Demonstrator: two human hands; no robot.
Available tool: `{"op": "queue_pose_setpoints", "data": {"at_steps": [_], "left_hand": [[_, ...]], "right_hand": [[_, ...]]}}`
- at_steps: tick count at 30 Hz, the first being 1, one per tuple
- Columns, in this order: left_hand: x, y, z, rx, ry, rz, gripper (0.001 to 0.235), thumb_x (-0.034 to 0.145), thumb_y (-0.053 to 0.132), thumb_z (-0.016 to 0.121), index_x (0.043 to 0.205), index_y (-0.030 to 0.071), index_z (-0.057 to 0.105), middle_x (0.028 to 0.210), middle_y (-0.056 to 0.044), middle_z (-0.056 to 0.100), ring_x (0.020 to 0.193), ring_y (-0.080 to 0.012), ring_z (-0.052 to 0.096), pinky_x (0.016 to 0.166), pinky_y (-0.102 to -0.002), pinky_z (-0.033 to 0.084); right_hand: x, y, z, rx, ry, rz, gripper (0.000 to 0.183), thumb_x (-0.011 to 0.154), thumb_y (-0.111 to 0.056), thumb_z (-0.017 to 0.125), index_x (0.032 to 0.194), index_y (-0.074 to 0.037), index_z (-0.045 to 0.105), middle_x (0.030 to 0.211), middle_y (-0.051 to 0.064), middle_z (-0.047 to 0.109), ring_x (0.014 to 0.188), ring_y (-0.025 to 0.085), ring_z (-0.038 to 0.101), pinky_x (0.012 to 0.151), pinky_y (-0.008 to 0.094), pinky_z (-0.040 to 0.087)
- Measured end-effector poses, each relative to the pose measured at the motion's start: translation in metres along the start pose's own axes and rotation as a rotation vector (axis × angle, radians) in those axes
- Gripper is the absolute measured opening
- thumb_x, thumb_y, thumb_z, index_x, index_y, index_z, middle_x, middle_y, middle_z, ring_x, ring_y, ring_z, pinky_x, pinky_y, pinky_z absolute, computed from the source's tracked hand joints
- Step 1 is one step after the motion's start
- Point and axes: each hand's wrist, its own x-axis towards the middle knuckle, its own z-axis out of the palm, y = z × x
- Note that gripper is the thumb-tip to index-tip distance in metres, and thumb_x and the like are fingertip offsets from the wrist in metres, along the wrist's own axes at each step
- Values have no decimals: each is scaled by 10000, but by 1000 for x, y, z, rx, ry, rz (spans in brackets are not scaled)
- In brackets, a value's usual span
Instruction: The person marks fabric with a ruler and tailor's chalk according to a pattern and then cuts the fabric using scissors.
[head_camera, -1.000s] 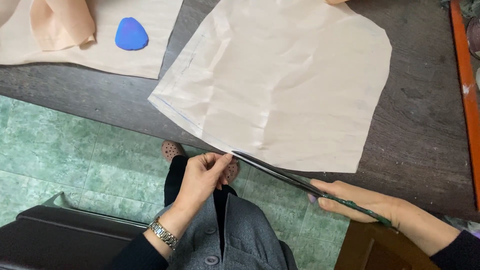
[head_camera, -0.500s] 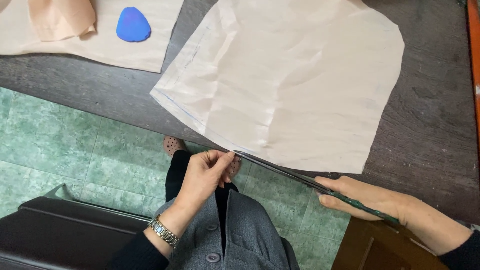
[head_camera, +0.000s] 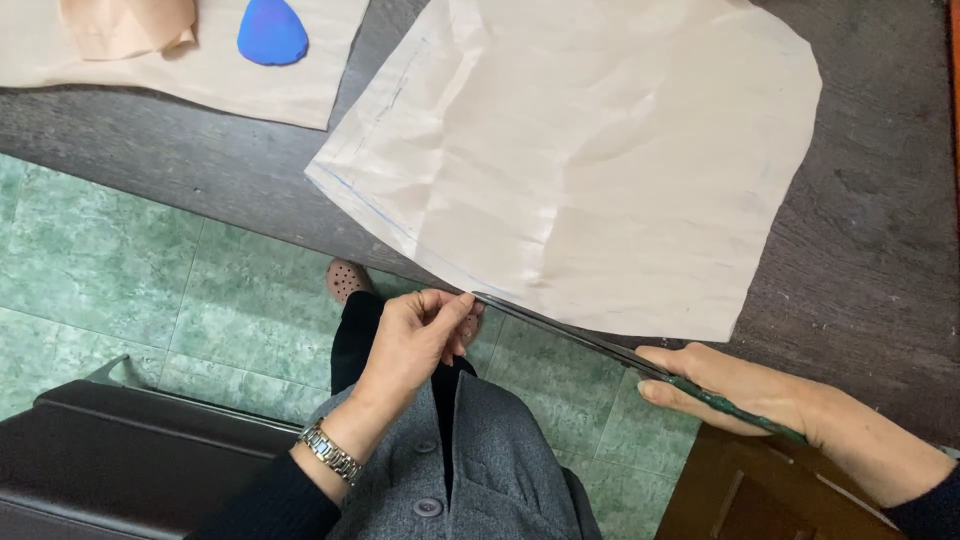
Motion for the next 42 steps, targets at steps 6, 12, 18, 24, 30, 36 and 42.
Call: {"op": "queue_pose_setpoints", "data": {"at_steps": [6, 12, 18, 24, 30, 36, 42], "left_hand": [[-1, 0, -1, -6, -2, -19, 285, 920, 205, 624, 720, 4, 661, 582, -59, 598, 440, -92, 507, 375, -208, 401], [-1, 1, 0, -20, -31, -27, 248, 931, 182, 589, 792, -4, 675, 608, -58, 601, 448, -94, 507, 385, -208, 401], [-5, -3, -4, -17, -47, -52, 203, 937, 138, 554, 843, -5, 662, 680, -65, 630, 475, -117, 554, 404, -216, 417], [-12, 22, -3, 235, 2, -167, 229, 842, 114, 511, 911, 28, 712, 635, -36, 624, 496, -95, 539, 401, -235, 463], [-10, 78, -44, 751, 177, 249, 193, 843, 281, 636, 853, 136, 764, 753, 27, 768, 661, -65, 653, 650, -267, 478], [41, 143, -37, 919, 146, 622, 173, 886, 229, 593, 898, 103, 711, 811, -41, 669, 721, -191, 658, 694, -323, 495], [115, 189, 0, 1065, 13, 814, 192, 859, 149, 653, 959, 1, 726, 771, -181, 657, 777, -349, 646, 726, -464, 503]], "right_hand": [[1, -2, 2, 40, 37, -83, 745, 877, -536, 418, 1525, -227, 217, 745, 24, 629, 773, 128, 624, 829, 260, 479], [9, 12, 9, 5, 101, -209, 644, 920, -493, 447, 1461, -156, 361, 642, -22, 418, 593, 124, 415, 599, 274, 409], [7, 6, 10, 17, 52, -197, 695, 931, -488, 438, 1524, -179, 250, 597, -5, 347, 538, 128, 379, 572, 286, 369], [-6, 0, 9, -10, -27, 17, 709, 892, -544, 381, 1532, -354, 141, 1191, -20, 604, 1093, 141, 615, 949, 280, 501], [-30, 18, 5, 194, -232, 269, 740, 838, -654, 387, 1510, -473, 135, 1600, -116, 38, 1500, 200, 5, 1228, 472, 216], [-20, 76, 12, 568, 457, -171, 246, 980, -218, 622, 800, -64, 559, 585, 63, 428, 460, 161, 324, 558, 333, 240], [39, 123, -59, 253, 1436, -355, 276, 783, -293, 770, 870, -105, 587, 580, 148, 561, 570, 307, 606, 550, 361, 435]]}}
